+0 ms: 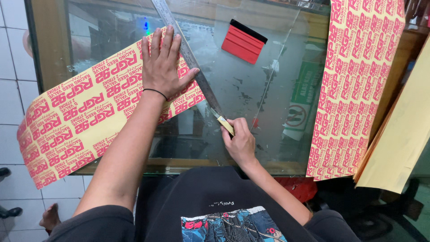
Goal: The person uses a metal ruler and a utility knife to cut a sheet of red and yellow stickers on a glass table. After cutting, the person uses a red squeegee to smooth the sticker sheet onto the glass surface.
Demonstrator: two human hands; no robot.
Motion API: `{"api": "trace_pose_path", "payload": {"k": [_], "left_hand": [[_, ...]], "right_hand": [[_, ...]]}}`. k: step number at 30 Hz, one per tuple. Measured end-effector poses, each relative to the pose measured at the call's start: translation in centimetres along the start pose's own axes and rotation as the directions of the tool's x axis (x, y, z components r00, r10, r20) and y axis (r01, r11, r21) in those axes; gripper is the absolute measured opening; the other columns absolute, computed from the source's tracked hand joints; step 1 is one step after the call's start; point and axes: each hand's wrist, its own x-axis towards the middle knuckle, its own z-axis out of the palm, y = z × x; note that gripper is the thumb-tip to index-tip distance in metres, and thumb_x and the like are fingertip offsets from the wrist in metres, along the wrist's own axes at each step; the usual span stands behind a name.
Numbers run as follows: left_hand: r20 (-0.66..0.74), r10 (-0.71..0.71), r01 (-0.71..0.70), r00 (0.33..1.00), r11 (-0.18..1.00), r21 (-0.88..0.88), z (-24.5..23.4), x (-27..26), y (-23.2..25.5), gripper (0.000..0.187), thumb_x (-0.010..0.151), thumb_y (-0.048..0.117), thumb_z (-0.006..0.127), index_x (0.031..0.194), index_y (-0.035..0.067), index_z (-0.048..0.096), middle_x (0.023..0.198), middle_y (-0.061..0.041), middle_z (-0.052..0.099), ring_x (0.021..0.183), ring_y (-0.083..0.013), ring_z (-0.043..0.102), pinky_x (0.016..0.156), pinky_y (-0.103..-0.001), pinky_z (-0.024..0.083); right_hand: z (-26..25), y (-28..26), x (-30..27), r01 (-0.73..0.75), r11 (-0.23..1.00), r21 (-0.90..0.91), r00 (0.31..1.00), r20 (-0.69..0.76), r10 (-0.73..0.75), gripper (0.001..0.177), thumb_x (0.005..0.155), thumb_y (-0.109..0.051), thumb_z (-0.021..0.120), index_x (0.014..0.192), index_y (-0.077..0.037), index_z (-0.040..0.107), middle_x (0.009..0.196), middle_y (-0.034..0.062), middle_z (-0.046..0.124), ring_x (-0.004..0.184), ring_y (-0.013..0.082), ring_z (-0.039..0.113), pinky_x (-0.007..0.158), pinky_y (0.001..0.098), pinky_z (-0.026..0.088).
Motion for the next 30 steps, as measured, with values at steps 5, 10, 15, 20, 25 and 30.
{"api": "trace_pose_path", "payload": {"k": [5, 10, 15, 20, 25, 30], "left_hand": [[0.013, -0.004, 0.004, 1.0, 1.0, 0.001, -0.17, 0.03, 0.11, 0.096, 0.101, 0.076, 0.046, 0.161, 0.001, 0.042, 0.169, -0.017, 0.025, 0.154, -0.0417, 0.017, 0.122, -0.064, 0.006], [0.009, 0.0, -0.001, 1.0, 1.0, 0.024, 0.41, -0.03, -0.22, 0.097, 0.102, 0.078, 0.045, 0.162, 0.002, 0.043, 0.17, -0.014, 0.022, 0.155, -0.0397, 0.016, 0.122, -0.065, 0.007], [0.033, -0.011, 0.011, 0.999, 1.0, 0.015, 0.23, 0.0, -0.12, 0.097, 0.101, 0.076, 0.048, 0.162, 0.001, 0.043, 0.171, -0.013, 0.02, 0.156, -0.0388, 0.014, 0.123, -0.064, 0.005], [0.027, 0.0, 0.0, 1.0, 1.0, 0.018, 0.32, 0.02, -0.13, 0.097, 0.101, 0.077, 0.049, 0.161, 0.0, 0.045, 0.171, -0.014, 0.021, 0.156, -0.039, 0.013, 0.122, -0.065, 0.006], [0.007, 0.015, -0.015, 1.0, 0.999, 0.033, 0.54, -0.06, -0.33, 0.096, 0.102, 0.076, 0.051, 0.161, -0.001, 0.047, 0.171, -0.015, 0.023, 0.155, -0.0394, 0.014, 0.122, -0.065, 0.006], [0.015, 0.006, -0.007, 1.0, 1.0, 0.028, 0.21, -0.04, -0.13, 0.094, 0.101, 0.073, 0.055, 0.159, -0.001, 0.048, 0.171, -0.015, 0.023, 0.155, -0.0399, 0.015, 0.121, -0.066, 0.008]], "right_hand": [[0.07, 0.15, 0.04, 0.016, 1.0, -0.005, 1.0, 0.006, -0.016, 0.019, 0.096, -0.024, 0.071, 0.106, -0.01, 0.062, 0.098, 0.0017, 0.059, 0.073, 0.0238, 0.064, 0.047, 0.0417, 0.048], [0.07, 0.11, 0.06, 0.005, 1.0, -0.001, 1.0, 0.003, -0.005, 0.017, 0.096, -0.024, 0.071, 0.101, -0.01, 0.062, 0.099, 0.0008, 0.059, 0.075, 0.0233, 0.064, 0.048, 0.0412, 0.047], [-0.03, 0.17, 0.09, 0.004, 1.0, 0.012, 1.0, 0.016, -0.004, 0.017, 0.096, -0.024, 0.07, 0.099, -0.01, 0.061, 0.099, 0.0012, 0.061, 0.075, 0.0232, 0.065, 0.048, 0.0412, 0.05], [0.0, 0.26, -0.02, 0.018, 1.0, 0.002, 1.0, -0.006, -0.018, 0.018, 0.096, -0.024, 0.069, 0.092, -0.011, 0.058, 0.098, -0.0006, 0.061, 0.074, 0.0247, 0.067, 0.046, 0.043, 0.048], [-0.11, 0.0, 0.08, -0.018, 1.0, 0.002, 1.0, -0.005, 0.018, 0.017, 0.094, -0.025, 0.07, 0.092, -0.013, 0.059, 0.101, -0.0033, 0.063, 0.076, 0.0253, 0.068, 0.048, 0.0448, 0.049], [-0.25, -0.16, 0.1, -0.007, 1.0, 0.005, 1.0, -0.001, 0.007, 0.018, 0.095, -0.025, 0.07, 0.093, -0.011, 0.058, 0.1, -0.0014, 0.063, 0.074, 0.0261, 0.067, 0.046, 0.0446, 0.048]]}}
